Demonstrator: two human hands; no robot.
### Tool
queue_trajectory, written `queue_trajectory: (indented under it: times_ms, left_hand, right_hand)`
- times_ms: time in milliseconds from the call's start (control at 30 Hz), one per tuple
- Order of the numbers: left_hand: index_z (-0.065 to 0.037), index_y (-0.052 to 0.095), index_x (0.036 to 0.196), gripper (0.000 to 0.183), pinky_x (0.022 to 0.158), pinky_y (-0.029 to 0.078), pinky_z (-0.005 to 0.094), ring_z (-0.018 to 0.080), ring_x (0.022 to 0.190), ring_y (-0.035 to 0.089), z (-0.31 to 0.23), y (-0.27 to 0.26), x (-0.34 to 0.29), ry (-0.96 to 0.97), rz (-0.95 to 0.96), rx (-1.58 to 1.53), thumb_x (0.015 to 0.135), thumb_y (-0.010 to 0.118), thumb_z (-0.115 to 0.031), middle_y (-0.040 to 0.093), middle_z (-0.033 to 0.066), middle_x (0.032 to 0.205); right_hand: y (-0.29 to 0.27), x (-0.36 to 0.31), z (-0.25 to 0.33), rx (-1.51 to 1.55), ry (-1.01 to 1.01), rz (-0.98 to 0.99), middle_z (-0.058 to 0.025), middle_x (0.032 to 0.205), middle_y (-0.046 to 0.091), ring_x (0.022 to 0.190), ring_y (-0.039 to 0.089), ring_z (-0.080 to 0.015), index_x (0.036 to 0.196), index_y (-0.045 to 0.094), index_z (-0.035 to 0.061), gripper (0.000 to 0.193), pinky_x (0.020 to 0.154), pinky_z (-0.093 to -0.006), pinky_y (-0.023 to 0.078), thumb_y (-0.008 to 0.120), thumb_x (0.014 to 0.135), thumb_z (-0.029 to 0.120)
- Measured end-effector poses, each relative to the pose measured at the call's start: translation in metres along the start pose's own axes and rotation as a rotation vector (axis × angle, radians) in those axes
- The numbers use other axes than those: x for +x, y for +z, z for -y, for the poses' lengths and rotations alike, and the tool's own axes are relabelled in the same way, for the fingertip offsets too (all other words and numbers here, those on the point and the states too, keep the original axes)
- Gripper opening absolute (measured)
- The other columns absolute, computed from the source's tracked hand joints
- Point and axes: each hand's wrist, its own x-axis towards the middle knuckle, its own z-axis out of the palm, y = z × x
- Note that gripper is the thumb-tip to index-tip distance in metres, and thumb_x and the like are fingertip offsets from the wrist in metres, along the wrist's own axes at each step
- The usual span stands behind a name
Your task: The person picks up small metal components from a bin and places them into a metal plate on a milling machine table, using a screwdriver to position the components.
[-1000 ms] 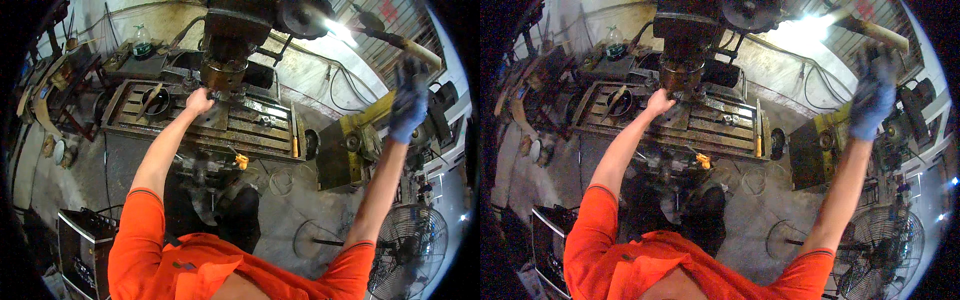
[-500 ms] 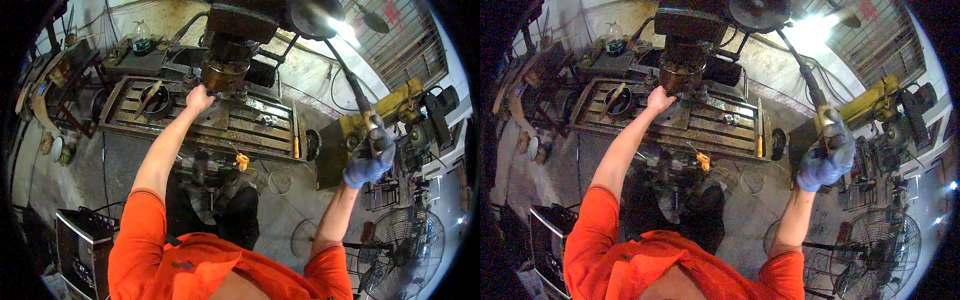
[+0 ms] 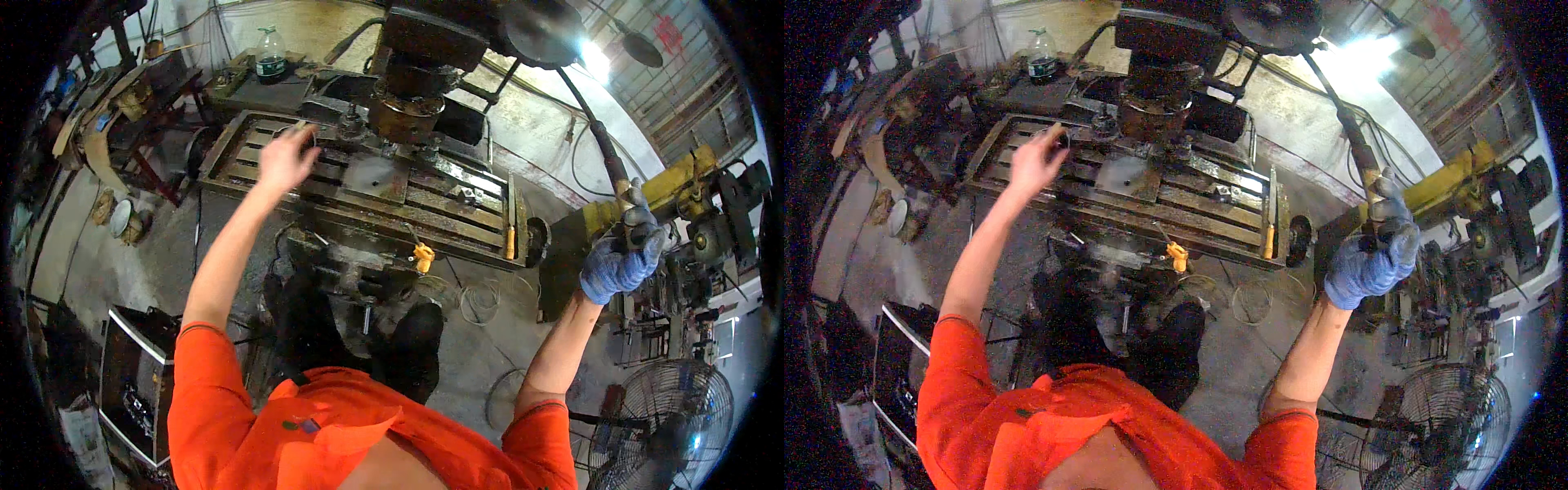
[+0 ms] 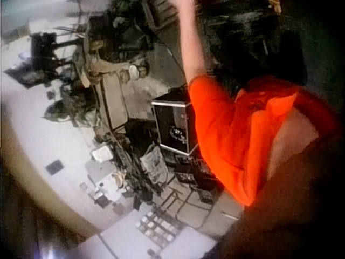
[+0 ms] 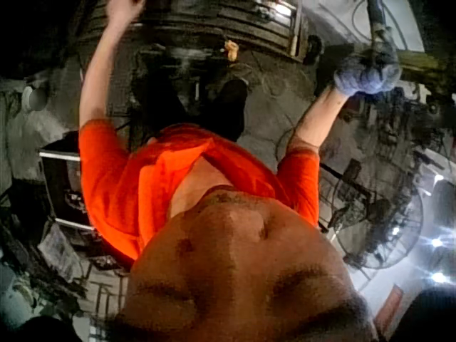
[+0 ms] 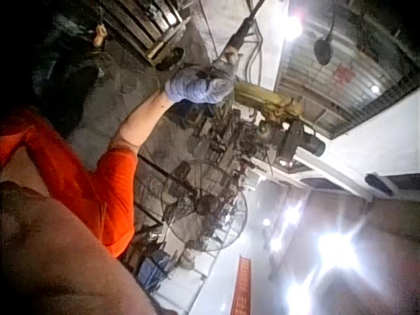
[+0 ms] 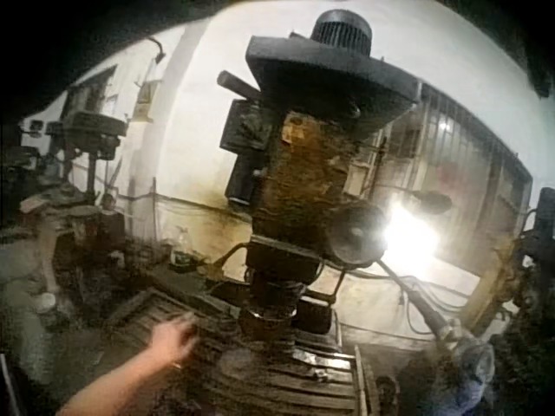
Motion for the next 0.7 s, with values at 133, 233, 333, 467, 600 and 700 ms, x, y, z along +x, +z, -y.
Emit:
queue_trajectory:
  times_ms: [133,233,333,467,600,700]
  left_hand:
    - [-0.018,0.040,0.127,0.059,0.079,0.040,0.0455,0.0317,0.086,0.057,0.040,-0.039,-0.022,-0.099,0.158,0.280,0.074,0.063,-0.030,0.055,0.0160,0.096]
    - [-0.011,0.046,0.122,0.048,0.068,0.045,0.0421,0.0335,0.077,0.058,0.094,-0.017,-0.034,0.024,0.286,0.185,0.078,0.058,-0.025,0.061,0.0166,0.081]
    - [-0.003,0.054,0.112,0.034,0.055,0.046,0.0363,0.0273,0.063,0.060,0.098,-0.013,-0.035,0.159,0.014,0.195,0.082,0.055,-0.019,0.061,0.0148,0.070]
    - [0.003,0.058,0.102,0.025,0.042,0.039,0.0257,0.0093,0.046,0.049,0.025,-0.025,-0.027,-0.422,0.142,-0.763,0.088,0.050,-0.015,0.054,0.0044,0.061]
    - [0.002,0.059,0.099,0.024,0.051,0.043,0.0312,0.0187,0.056,0.057,-0.005,0.030,-0.014,-0.359,0.132,-0.743,0.086,0.050,-0.016,0.060,0.0114,0.067]
    - [-0.002,0.061,0.097,0.023,0.069,0.046,0.0397,0.0366,0.083,0.058,-0.026,0.067,0.009,-0.326,0.027,-0.625,0.084,0.050,-0.017,0.061,0.0214,0.084]
  right_hand:
    - [0.002,0.000,-0.004,-0.015,0.015,-0.038,-0.0189,0.089,0.061,0.089,0.058,-0.0306,0.074,0.054,-0.0012,0.036,0.088,-0.0472,0.040,0.038,0.088,0.028]
    - [0.005,0.005,-0.001,0.014,0.011,-0.008,-0.0186,0.090,0.062,0.089,0.058,-0.0301,0.076,0.056,-0.0022,0.036,0.088,-0.0449,0.041,0.039,0.087,0.028]
    - [-0.002,0.009,0.000,-0.027,0.063,-0.031,-0.0172,0.086,0.062,0.089,0.058,-0.0293,0.076,0.056,-0.0024,0.035,0.087,-0.0445,0.041,0.040,0.086,0.027]
    - [0.002,0.013,-0.001,-0.110,0.071,-0.118,-0.0156,0.082,0.061,0.086,0.058,-0.0273,0.075,0.055,-0.0025,0.035,0.087,-0.0432,0.041,0.041,0.086,0.027]
    - [0.003,0.000,-0.007,0.019,0.001,-0.095,-0.0170,0.085,0.062,0.084,0.058,-0.0254,0.075,0.055,-0.0030,0.036,0.087,-0.0405,0.041,0.040,0.087,0.028]
    - [0.004,0.004,0.000,-0.082,0.011,-0.035,-0.0166,0.083,0.061,0.083,0.058,-0.0257,0.074,0.054,-0.0032,0.036,0.086,-0.0418,0.042,0.039,0.088,0.027]
